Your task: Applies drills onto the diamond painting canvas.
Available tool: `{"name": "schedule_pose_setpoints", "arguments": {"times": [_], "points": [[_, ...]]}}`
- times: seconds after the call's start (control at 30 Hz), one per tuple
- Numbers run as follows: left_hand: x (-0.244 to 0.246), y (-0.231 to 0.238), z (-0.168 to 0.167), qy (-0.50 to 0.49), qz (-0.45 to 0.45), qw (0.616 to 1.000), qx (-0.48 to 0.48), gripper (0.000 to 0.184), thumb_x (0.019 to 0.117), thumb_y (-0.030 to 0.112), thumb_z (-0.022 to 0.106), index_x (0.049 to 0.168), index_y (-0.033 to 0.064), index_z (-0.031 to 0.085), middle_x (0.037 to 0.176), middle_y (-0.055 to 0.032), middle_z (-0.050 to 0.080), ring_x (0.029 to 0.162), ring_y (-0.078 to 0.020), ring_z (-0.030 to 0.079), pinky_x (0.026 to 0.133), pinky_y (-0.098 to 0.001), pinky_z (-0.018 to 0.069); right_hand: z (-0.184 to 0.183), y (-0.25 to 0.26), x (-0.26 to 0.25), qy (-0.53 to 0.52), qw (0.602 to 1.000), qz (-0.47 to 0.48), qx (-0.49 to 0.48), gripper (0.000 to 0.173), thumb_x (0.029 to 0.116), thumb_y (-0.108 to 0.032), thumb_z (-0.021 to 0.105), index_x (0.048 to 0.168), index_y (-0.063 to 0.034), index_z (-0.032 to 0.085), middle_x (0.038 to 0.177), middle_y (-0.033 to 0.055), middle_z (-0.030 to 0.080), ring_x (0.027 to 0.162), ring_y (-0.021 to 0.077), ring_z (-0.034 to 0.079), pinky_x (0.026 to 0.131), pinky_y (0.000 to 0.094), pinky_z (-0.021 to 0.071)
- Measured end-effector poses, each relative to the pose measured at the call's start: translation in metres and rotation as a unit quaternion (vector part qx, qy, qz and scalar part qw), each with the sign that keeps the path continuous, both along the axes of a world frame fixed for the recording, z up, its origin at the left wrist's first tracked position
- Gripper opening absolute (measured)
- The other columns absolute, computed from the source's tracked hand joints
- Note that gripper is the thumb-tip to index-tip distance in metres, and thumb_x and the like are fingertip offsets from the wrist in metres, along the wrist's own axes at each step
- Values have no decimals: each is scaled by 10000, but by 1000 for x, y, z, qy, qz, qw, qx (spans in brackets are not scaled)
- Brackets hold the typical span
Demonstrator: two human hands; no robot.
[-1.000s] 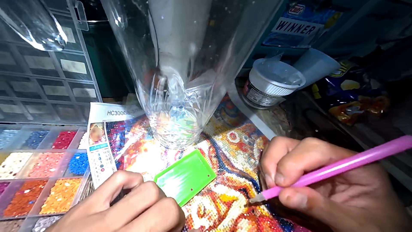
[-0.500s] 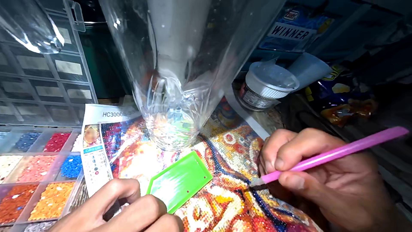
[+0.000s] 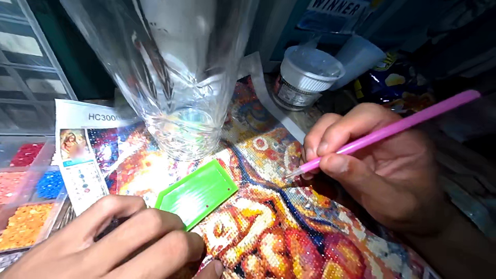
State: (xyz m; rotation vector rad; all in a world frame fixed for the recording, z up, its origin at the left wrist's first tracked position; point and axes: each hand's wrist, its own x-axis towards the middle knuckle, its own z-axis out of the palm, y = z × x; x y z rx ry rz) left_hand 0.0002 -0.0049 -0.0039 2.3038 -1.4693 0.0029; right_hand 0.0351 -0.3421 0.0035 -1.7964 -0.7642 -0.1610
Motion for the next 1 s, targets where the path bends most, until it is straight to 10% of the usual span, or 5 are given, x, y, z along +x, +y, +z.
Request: {"name": "schedule_pose_setpoints", "arguments": {"times": [0.27,0.47,1.0], "points": [[8,10,5,7,77,996,-31,291,954,183,632,1228,158,729,1125,-158,704,1018,-328,655,888,-525,479,2,2,-3,7,1000,-15,9,103,977,-160,690,1009,-111,605,910,-3,621,780,84,651,636,197,589],[9,9,-1,-2,171,985,22,467,944,458,665,1316,176,672,1281,-150,662,1123,-339,632,929,-552,468,-2,3,-3,-7,1000,-28,-2,100,981,-189,686,1005,-120,618,914,1,635,769,103,668,628,229,612],[13,13,-14,-2,226,974,24,592,944,608,568,1381,210,602,1145,-43,656,1018,-251,615,798,-476,462,-13,10,-7,62,998,23,0,90,974,-223,713,1021,-168,660,904,-17,669,801,93,674,691,241,592]]}}
